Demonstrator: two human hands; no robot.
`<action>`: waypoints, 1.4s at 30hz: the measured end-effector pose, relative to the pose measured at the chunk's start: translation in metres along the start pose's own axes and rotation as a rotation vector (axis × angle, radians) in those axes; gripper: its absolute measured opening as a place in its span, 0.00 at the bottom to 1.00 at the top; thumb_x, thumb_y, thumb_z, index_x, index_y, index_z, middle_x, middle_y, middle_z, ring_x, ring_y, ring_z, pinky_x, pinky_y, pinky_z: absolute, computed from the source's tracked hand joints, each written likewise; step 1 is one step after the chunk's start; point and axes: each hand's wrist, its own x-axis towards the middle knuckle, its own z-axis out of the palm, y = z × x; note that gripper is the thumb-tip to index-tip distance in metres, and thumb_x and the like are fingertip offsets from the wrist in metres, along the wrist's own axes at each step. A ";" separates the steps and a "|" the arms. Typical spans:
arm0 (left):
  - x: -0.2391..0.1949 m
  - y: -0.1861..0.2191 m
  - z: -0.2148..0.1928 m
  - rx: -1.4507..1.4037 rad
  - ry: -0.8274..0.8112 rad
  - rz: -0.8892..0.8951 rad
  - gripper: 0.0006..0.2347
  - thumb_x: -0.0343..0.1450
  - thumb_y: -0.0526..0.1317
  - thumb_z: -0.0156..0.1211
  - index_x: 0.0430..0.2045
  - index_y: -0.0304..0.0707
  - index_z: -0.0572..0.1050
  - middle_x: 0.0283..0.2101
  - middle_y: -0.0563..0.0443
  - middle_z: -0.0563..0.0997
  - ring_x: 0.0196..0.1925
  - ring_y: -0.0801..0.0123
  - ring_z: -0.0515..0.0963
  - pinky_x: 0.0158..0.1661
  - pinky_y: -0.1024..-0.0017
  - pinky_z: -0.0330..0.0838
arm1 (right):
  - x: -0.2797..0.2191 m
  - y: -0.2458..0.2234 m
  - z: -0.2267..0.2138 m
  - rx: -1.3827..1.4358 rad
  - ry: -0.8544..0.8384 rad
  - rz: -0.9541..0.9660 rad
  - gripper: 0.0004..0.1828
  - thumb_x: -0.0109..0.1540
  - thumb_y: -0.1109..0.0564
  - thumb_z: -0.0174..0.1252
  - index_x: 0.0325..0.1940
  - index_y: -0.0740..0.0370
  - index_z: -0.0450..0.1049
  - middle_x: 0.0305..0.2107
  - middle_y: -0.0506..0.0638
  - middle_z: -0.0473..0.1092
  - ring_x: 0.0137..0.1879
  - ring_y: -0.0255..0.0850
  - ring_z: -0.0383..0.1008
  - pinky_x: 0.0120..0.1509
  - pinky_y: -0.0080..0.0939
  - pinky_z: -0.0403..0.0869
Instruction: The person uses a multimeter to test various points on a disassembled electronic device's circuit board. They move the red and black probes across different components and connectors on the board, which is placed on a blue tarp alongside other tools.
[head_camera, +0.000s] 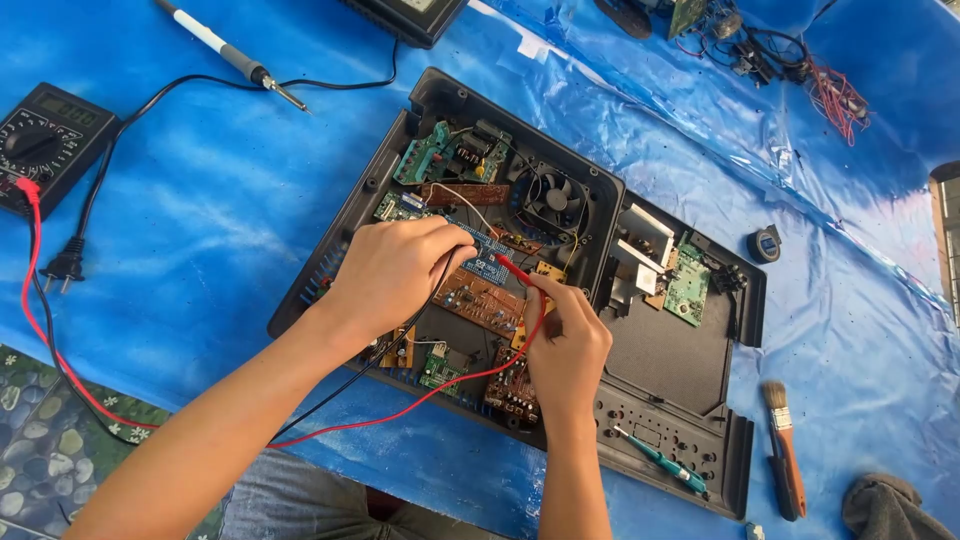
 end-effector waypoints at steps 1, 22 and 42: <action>-0.001 -0.001 0.002 0.001 0.002 0.003 0.10 0.79 0.38 0.54 0.30 0.42 0.82 0.23 0.53 0.80 0.20 0.61 0.79 0.25 0.69 0.75 | 0.000 0.000 0.001 0.000 0.003 -0.002 0.07 0.64 0.66 0.60 0.44 0.64 0.82 0.28 0.53 0.78 0.21 0.38 0.72 0.24 0.34 0.70; -0.003 0.004 0.007 0.069 0.040 0.092 0.09 0.79 0.40 0.54 0.35 0.44 0.83 0.24 0.54 0.80 0.25 0.64 0.81 0.25 0.75 0.75 | 0.001 0.007 0.004 0.061 -0.007 0.012 0.07 0.65 0.66 0.60 0.43 0.62 0.82 0.25 0.51 0.76 0.18 0.38 0.70 0.23 0.35 0.67; -0.006 0.006 0.010 0.102 0.067 0.090 0.07 0.78 0.38 0.56 0.32 0.43 0.82 0.22 0.54 0.79 0.23 0.66 0.79 0.22 0.77 0.72 | -0.006 0.014 0.008 0.097 0.040 0.019 0.07 0.63 0.67 0.61 0.42 0.63 0.82 0.25 0.52 0.77 0.18 0.37 0.69 0.24 0.35 0.67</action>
